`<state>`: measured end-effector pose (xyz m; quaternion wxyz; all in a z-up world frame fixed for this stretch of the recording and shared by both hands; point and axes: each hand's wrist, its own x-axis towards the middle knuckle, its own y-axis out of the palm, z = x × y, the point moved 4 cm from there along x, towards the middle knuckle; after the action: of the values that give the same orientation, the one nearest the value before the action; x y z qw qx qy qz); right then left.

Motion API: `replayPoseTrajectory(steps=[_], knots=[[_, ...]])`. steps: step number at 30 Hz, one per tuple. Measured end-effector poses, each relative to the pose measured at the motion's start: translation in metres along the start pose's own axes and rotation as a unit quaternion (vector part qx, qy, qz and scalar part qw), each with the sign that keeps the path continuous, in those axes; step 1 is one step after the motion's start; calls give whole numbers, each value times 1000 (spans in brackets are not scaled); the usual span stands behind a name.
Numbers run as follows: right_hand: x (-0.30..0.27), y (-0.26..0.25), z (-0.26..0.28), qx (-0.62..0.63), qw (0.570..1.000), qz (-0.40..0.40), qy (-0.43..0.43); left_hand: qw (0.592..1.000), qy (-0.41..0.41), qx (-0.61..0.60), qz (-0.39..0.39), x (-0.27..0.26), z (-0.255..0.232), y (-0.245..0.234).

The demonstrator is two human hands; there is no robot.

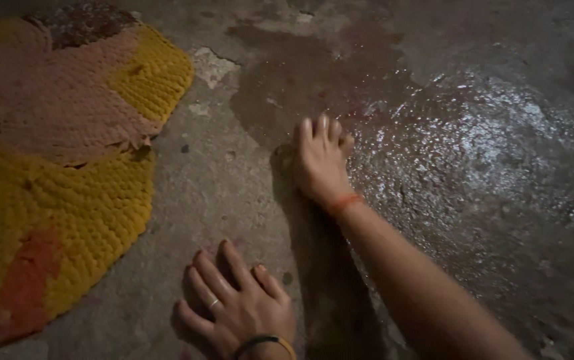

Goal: The person scrubs a wet concrete floor by hand, repeatedly dipping a cloth into a metal bucket to wring it out and then rubbing the surface. The person moves the bucket to different locations to continue scrubbing adjacent areas.

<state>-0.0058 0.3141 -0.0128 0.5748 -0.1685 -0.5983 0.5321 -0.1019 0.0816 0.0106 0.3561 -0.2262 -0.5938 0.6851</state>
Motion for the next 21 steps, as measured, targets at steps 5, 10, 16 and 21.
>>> replayPoseTrajectory(steps=[5, 10, 16, 21], knots=[[68, 30, -12, 46, 997, 44, 37, 1000, 1, -17, 12, 4, 1, 6], [64, 14, 4, 60, 983, 167, 38, 999, -5, -15, 33, 2, 0, 1], [-17, -35, 31, 51, 972, 230, -29, 996, 9, 31, 85, 1, 0, -11], [-105, -83, 53, 88, 958, 260, -81, 994, 0, 44, 99, 4, -1, -6]])
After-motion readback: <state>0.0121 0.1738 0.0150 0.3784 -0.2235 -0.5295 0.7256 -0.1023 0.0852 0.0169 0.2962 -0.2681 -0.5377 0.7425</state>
